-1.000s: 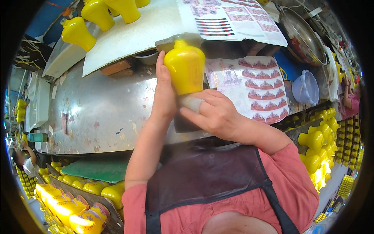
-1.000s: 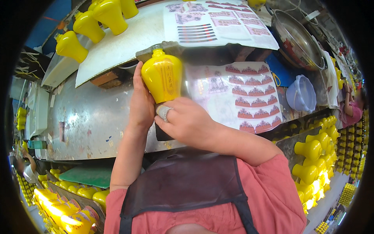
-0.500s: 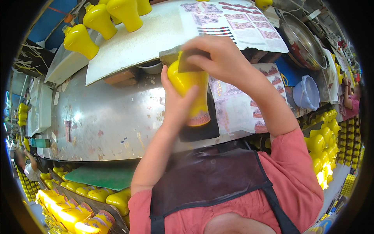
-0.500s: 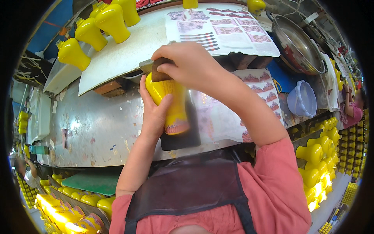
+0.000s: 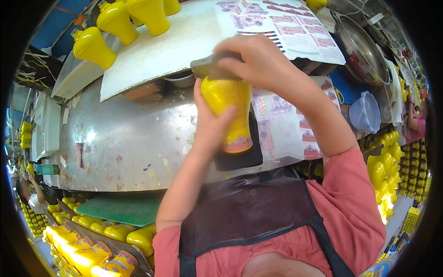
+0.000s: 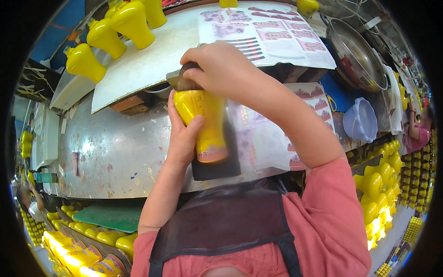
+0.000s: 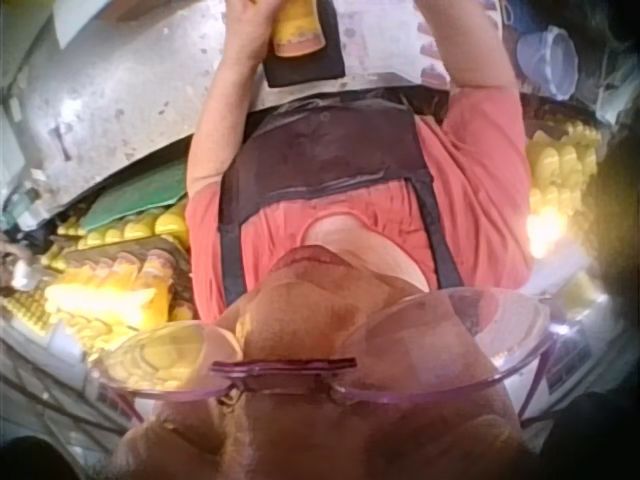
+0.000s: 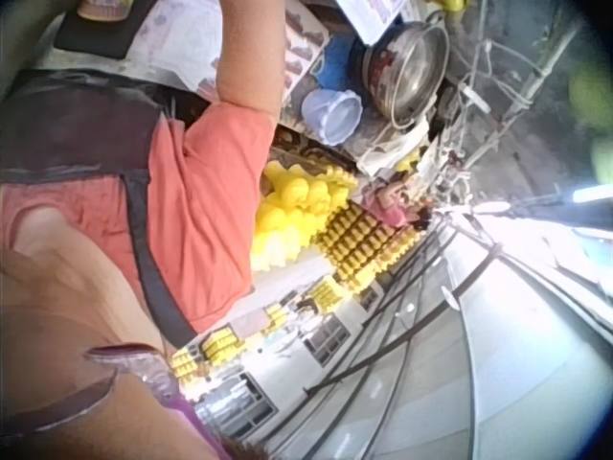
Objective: The person applies a printed label to a yellow plastic container, smoothing it with a small tool. The person then places the labeled container on a nearby rack with other identical containers.
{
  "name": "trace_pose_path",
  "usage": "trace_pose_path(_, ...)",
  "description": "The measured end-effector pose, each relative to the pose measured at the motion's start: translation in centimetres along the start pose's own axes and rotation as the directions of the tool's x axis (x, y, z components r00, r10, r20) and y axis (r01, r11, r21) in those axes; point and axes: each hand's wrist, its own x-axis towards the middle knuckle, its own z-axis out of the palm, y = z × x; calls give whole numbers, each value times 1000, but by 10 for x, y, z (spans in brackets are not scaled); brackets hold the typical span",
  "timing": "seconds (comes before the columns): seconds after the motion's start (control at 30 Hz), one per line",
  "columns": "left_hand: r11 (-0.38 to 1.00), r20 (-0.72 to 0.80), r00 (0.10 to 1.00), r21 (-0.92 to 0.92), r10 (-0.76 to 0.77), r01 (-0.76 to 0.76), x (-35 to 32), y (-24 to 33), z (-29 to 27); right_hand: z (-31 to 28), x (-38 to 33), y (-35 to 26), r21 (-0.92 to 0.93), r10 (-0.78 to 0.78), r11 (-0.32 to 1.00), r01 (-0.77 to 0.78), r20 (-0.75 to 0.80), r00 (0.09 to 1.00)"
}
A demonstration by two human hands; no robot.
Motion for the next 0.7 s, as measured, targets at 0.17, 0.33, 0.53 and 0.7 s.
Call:
trace_pose_path(0.17,767,-59,927,582,370,-269,7,-7,-4,3,-17,8,188,75,981,-53,-116,990)
trace_pose_path(0.33,692,44,936,662,350,-289,10,-4,-8,12,-36,18,115,160,984,-136,-243,957)
trace_pose_path(0.53,989,-1,989,0,146,-146,13,-1,-4,25,-87,-4,-139,-438,899,416,-256,862)
trace_pose_path(0.7,997,-67,996,52,58,-55,7,2,4,38,-130,-8,257,-156,944,206,-201,967)
